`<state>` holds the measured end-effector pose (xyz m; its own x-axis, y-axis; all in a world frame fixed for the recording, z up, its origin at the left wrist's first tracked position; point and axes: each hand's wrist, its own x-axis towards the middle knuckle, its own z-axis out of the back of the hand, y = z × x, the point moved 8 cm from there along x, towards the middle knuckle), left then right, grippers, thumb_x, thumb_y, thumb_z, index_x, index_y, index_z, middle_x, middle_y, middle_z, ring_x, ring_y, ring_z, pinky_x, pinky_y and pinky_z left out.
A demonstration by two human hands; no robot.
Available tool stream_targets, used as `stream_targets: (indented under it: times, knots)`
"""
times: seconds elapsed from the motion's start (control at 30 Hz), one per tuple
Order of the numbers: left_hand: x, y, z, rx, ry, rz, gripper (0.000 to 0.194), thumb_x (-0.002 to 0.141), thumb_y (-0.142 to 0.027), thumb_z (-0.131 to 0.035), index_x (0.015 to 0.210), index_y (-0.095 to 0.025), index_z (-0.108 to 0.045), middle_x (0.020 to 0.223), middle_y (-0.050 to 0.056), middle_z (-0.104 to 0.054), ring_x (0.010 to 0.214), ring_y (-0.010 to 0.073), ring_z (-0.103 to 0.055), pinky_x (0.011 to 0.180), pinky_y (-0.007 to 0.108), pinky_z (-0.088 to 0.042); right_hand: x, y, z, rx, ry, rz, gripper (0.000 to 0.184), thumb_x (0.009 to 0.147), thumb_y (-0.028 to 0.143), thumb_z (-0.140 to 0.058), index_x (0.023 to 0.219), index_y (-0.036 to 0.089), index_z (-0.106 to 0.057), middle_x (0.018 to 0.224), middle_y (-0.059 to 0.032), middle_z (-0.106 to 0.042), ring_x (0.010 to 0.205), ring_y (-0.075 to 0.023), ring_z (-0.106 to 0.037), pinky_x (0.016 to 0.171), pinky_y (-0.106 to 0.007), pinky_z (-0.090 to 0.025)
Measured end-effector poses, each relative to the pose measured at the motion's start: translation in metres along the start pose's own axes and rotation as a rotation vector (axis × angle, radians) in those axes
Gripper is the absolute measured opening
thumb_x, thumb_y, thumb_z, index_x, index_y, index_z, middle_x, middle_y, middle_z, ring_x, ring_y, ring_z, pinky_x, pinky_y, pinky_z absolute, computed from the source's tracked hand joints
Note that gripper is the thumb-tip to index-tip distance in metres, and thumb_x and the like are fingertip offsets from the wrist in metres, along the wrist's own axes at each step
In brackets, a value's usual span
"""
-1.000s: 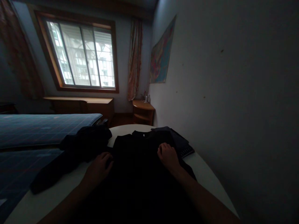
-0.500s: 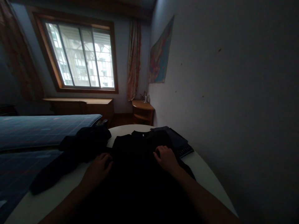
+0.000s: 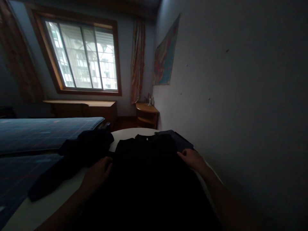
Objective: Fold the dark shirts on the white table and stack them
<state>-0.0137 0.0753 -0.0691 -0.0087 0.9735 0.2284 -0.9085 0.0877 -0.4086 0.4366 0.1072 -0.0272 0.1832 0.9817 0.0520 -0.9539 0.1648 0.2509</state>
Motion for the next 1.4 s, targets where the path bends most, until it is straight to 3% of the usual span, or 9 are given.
stream_targets:
  times: [0.2, 0.33, 0.53, 0.63, 0.7, 0.87, 0.97, 1.17, 1.4]
  knots:
    - [0.002, 0.011, -0.003, -0.028, 0.044, 0.062, 0.032, 0.09, -0.038, -0.045, 0.115, -0.022, -0.055, 0.111, 0.008, -0.072, 0.098, 0.0243, -0.069, 0.083, 0.034, -0.051, -0.008, 0.0, -0.016, 0.007, 0.236, 0.137, 0.031, 0.088, 0.042, -0.06, 0.083, 0.014, -0.073, 0.085, -0.011, -0.074, 0.077, -0.0209, -0.068, 0.061, -0.027, -0.039]
    - [0.002, 0.002, 0.003, -0.059, 0.009, -0.019, 0.025, 0.09, -0.031, -0.043, 0.11, -0.021, -0.057, 0.112, 0.007, -0.07, 0.1, 0.0222, -0.067, 0.088, 0.033, -0.049, -0.005, -0.005, -0.013, -0.017, 0.155, 0.15, 0.025, 0.09, 0.036, -0.059, 0.081, 0.016, -0.072, 0.084, -0.0089, -0.073, 0.079, -0.0193, -0.068, 0.063, -0.026, -0.039]
    - [0.001, -0.003, 0.006, -0.012, 0.011, 0.001, 0.027, 0.093, -0.033, -0.042, 0.111, -0.021, -0.058, 0.109, 0.008, -0.071, 0.094, 0.0242, -0.069, 0.082, 0.035, -0.05, -0.015, 0.003, 0.0, -0.148, -0.048, 0.075, 0.022, 0.084, 0.039, -0.065, 0.092, 0.018, -0.064, 0.088, -0.009, -0.071, 0.082, -0.024, -0.068, 0.062, -0.029, -0.038]
    - [-0.001, -0.001, 0.008, -0.015, 0.02, 0.052, 0.031, 0.091, -0.036, -0.045, 0.115, -0.021, -0.057, 0.108, 0.009, -0.072, 0.092, 0.0246, -0.07, 0.081, 0.035, -0.05, -0.029, 0.04, 0.01, -0.148, -0.181, 0.146, 0.021, 0.088, 0.037, -0.06, 0.096, 0.018, -0.061, 0.092, -0.0094, -0.07, 0.082, -0.0232, -0.066, 0.066, -0.03, -0.041]
    - [-0.002, -0.001, 0.009, -0.039, 0.021, 0.053, 0.032, 0.09, -0.035, -0.046, 0.117, -0.02, -0.056, 0.11, 0.009, -0.071, 0.095, 0.0246, -0.069, 0.082, 0.035, -0.051, -0.043, 0.079, 0.006, -0.126, -0.219, 0.318, 0.019, 0.091, 0.033, -0.056, 0.1, 0.017, -0.061, 0.1, -0.0105, -0.069, 0.091, -0.0236, -0.065, 0.076, -0.032, -0.044]
    - [-0.001, 0.001, 0.01, -0.105, -0.005, 0.04, 0.031, 0.087, -0.032, -0.047, 0.115, -0.02, -0.057, 0.11, 0.009, -0.071, 0.098, 0.0237, -0.069, 0.085, 0.034, -0.051, -0.081, 0.17, -0.031, 0.02, -0.074, 0.738, 0.04, 0.094, 0.042, -0.054, 0.124, 0.017, -0.059, 0.125, -0.0123, -0.064, 0.115, -0.0259, -0.058, 0.097, -0.039, -0.043]
    - [-0.001, 0.0, 0.01, -0.116, -0.019, 0.048, 0.031, 0.087, -0.033, -0.048, 0.114, -0.02, -0.057, 0.111, 0.009, -0.071, 0.098, 0.0238, -0.069, 0.087, 0.035, -0.051, -0.086, 0.21, -0.045, 0.077, -0.013, 0.844, 0.046, 0.095, 0.042, -0.052, 0.131, 0.013, -0.056, 0.132, -0.0144, -0.06, 0.123, -0.0267, -0.054, 0.104, -0.04, -0.04]
    - [-0.007, -0.01, 0.016, -0.194, -0.061, 0.029, 0.031, 0.084, -0.029, -0.05, 0.113, -0.019, -0.057, 0.115, 0.009, -0.07, 0.102, 0.0234, -0.068, 0.089, 0.035, -0.051, -0.059, 0.278, -0.062, 0.193, 0.082, 0.867, 0.038, 0.097, 0.031, -0.047, 0.126, 0.01, -0.06, 0.123, -0.0141, -0.067, 0.117, -0.0237, -0.06, 0.099, -0.033, -0.044]
    - [-0.016, -0.019, 0.013, -0.179, -0.027, 0.036, 0.029, 0.086, -0.025, -0.05, 0.115, -0.022, -0.054, 0.117, 0.008, -0.069, 0.099, 0.0231, -0.069, 0.087, 0.036, -0.051, -0.019, 0.318, -0.096, 0.153, 0.257, 0.583, 0.043, 0.093, 0.048, -0.049, 0.108, 0.015, -0.07, 0.113, -0.0167, -0.072, 0.108, -0.0293, -0.067, 0.086, -0.036, -0.051]
